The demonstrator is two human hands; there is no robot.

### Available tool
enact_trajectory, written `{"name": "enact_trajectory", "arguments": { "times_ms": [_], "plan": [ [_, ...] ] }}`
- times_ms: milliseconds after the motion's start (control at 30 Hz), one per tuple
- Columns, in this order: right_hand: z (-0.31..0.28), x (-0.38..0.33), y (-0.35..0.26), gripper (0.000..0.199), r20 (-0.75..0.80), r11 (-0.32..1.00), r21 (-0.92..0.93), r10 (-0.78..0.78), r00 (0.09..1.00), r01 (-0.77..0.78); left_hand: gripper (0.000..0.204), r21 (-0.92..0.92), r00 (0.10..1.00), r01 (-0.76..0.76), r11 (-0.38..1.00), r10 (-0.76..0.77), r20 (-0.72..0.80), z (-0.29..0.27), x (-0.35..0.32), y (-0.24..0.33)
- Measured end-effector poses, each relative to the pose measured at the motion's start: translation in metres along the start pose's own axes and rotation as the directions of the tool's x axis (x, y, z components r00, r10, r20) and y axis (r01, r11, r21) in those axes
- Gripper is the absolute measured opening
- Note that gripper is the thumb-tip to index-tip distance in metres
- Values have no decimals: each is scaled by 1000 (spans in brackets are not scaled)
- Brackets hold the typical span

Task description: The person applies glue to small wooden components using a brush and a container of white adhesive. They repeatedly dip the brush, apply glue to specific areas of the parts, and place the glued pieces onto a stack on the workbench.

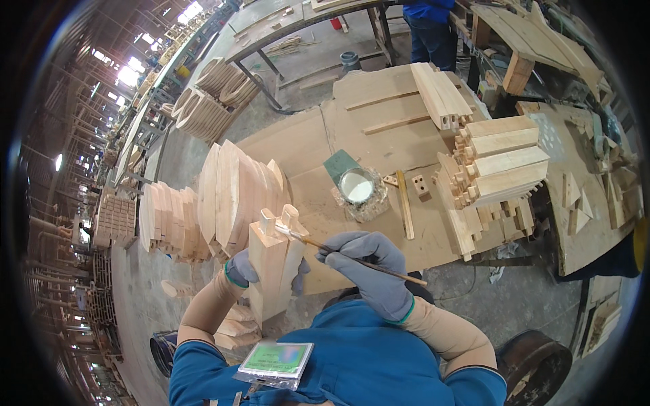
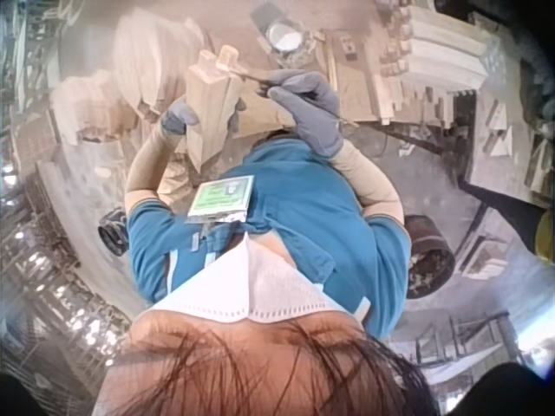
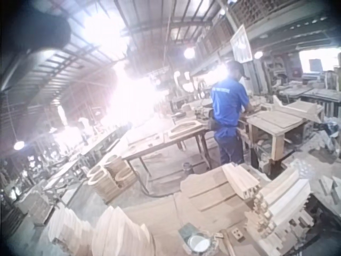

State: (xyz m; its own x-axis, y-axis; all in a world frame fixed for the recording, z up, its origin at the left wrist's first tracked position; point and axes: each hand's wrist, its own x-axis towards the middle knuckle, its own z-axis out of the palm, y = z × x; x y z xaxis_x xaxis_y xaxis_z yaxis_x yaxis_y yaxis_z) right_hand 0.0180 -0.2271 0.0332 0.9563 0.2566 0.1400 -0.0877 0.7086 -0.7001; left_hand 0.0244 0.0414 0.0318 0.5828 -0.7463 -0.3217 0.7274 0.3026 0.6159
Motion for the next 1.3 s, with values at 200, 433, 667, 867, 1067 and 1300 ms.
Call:
{"name": "enact_trajectory", "arguments": {
  "times_ms": [200,433,667,867,1067,1300],
  "plan": [
    [7,-4,-14,19,47,999,-22,-47,998,48,91,104,998,-47,993,50,-23,-8,-1,4],
    [10,-2,-12,19,141,991,-111,-53,989,69,91,206,998,-18,978,31,-56,-5,3,12],
    [10,2,-8,18,213,982,-164,-57,975,94,93,311,993,-56,949,84,-78,-4,-1,13],
    [9,-3,-15,15,-11,999,-31,-44,999,44,94,591,951,-107,800,255,-173,-9,-11,11],
    [22,3,2,13,77,998,-52,33,997,-29,89,737,894,-161,657,414,-174,15,-7,9],
    [14,-5,-8,14,71,999,-28,-21,997,23,81,650,818,-252,717,516,-254,21,-16,-4]
  ]
}}
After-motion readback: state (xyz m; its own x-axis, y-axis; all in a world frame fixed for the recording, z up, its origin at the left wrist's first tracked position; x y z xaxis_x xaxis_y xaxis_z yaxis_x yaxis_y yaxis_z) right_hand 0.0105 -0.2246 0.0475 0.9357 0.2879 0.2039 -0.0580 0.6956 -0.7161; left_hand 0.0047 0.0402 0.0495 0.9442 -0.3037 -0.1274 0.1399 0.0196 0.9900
